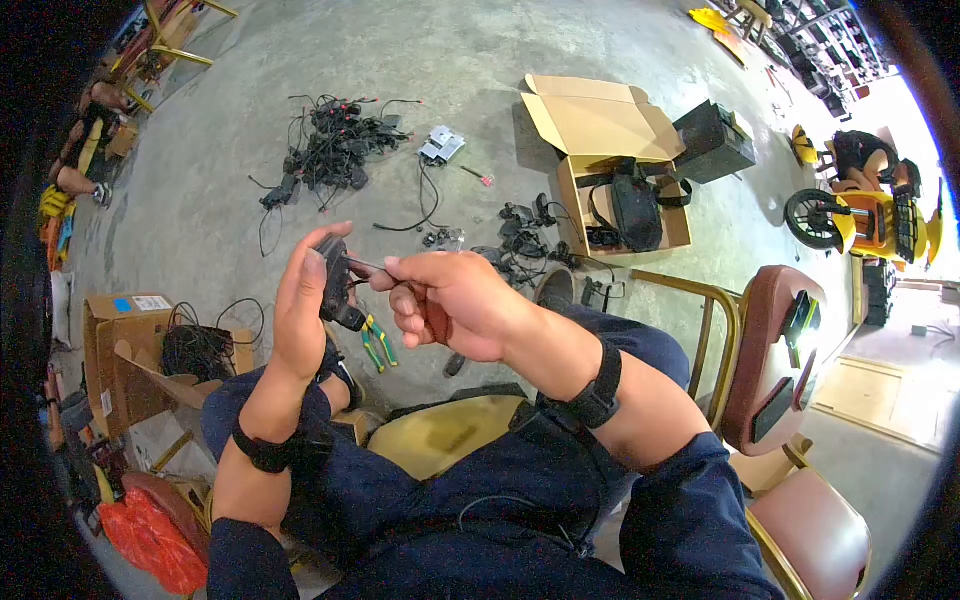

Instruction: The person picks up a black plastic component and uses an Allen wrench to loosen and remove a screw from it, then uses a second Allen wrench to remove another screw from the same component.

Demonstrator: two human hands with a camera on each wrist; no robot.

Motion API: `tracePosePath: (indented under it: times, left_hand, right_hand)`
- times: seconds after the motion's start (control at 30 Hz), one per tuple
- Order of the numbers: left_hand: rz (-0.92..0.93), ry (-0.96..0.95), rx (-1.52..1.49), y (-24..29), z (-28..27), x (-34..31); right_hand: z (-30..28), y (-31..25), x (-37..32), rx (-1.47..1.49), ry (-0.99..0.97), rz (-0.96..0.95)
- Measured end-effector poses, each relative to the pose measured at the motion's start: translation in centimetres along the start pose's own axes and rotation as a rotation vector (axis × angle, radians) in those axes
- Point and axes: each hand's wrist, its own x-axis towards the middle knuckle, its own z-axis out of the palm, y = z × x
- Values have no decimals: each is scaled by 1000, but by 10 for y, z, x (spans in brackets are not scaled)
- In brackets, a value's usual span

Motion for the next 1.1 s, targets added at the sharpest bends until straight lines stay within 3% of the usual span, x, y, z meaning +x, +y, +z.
tracePosePath:
  times: [1.1]
  left_hand:
    - [2, -48, -8, 0, 0, -1]
  right_hand:
    - [2, -8, -4, -123, 82, -14]
